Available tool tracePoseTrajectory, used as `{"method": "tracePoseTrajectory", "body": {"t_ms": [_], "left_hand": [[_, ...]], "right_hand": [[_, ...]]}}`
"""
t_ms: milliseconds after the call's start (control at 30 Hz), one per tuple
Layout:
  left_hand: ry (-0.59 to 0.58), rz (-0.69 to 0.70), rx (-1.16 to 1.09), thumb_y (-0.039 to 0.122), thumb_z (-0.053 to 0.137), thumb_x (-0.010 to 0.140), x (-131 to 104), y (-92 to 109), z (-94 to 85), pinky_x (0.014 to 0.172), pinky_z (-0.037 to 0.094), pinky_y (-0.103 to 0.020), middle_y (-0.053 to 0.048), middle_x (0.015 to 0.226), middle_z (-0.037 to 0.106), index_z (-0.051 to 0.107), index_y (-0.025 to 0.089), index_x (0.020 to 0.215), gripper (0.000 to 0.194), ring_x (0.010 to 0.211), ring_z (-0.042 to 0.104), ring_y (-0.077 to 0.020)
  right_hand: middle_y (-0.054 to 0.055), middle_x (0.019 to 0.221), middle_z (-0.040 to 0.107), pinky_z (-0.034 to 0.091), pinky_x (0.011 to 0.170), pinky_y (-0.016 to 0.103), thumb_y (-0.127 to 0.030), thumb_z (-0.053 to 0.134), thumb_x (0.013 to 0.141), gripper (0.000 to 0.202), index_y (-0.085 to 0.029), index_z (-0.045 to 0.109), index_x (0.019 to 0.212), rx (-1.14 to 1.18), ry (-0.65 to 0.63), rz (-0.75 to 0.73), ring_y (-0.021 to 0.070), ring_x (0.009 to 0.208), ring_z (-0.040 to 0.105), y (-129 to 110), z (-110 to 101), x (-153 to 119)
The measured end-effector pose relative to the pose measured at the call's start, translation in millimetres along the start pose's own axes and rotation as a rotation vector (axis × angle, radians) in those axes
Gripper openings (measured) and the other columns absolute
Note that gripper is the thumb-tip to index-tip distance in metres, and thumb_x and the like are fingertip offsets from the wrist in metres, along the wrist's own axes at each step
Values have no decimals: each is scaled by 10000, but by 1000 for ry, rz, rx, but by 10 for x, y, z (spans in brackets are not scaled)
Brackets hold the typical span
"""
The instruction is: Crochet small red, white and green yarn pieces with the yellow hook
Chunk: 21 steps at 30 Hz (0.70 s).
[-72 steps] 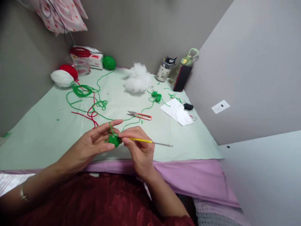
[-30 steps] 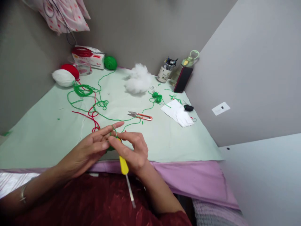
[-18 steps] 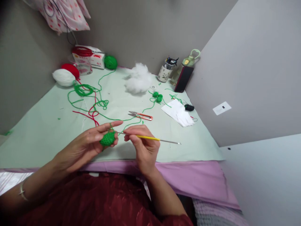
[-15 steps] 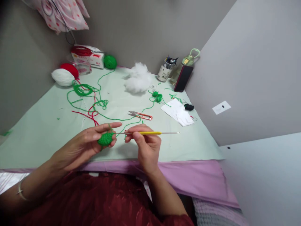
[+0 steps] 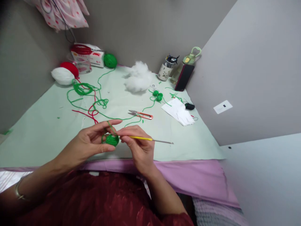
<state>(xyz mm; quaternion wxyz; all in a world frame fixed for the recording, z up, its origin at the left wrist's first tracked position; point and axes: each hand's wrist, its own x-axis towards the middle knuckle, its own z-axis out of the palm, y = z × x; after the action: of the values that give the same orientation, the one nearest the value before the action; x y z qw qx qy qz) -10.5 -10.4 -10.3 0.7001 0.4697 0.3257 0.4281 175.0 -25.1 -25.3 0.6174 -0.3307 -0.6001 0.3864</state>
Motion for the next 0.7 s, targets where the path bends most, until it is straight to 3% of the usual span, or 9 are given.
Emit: {"method": "tracePoseTrajectory", "body": {"t_ms": [167, 300, 467, 700], "left_hand": [[48, 14, 129, 137, 896, 717, -10, 61, 17, 883, 516, -268, 16, 925, 684, 766, 306, 1257, 581, 919, 655, -143], [50, 18, 194, 160, 882, 729, -19, 116, 34, 934, 522, -309, 0, 940, 713, 758, 283, 1263, 562, 962, 672, -174], [56, 30, 246, 171, 872, 735, -23, 135, 20, 973, 522, -339, -9, 953, 715, 760, 260, 1250, 534, 955, 673, -183], [58, 69, 290, 180, 862, 751, -23, 111, 5, 955, 521, -356, -19, 959, 703, 780, 274, 1221, 487, 932, 663, -195]], "right_hand": [[20, 891, 772, 551, 648, 275, -309, 662, 985, 143, -281, 799, 958, 282, 11, 160, 130, 700, 665, 31, 5, 48], [23, 856, 776, 573, 647, 271, -332, 651, 991, 155, -253, 770, 929, 338, -3, 215, 136, 703, 686, 13, -21, 78], [39, 905, 783, 594, 682, 306, -328, 610, 1013, 176, -238, 752, 961, 234, -47, 183, 150, 730, 704, -21, -74, 68], [29, 903, 762, 582, 737, 332, -243, 586, 1021, 169, -241, 754, 1004, -88, -136, 14, 145, 753, 695, -127, -128, 90]]}}
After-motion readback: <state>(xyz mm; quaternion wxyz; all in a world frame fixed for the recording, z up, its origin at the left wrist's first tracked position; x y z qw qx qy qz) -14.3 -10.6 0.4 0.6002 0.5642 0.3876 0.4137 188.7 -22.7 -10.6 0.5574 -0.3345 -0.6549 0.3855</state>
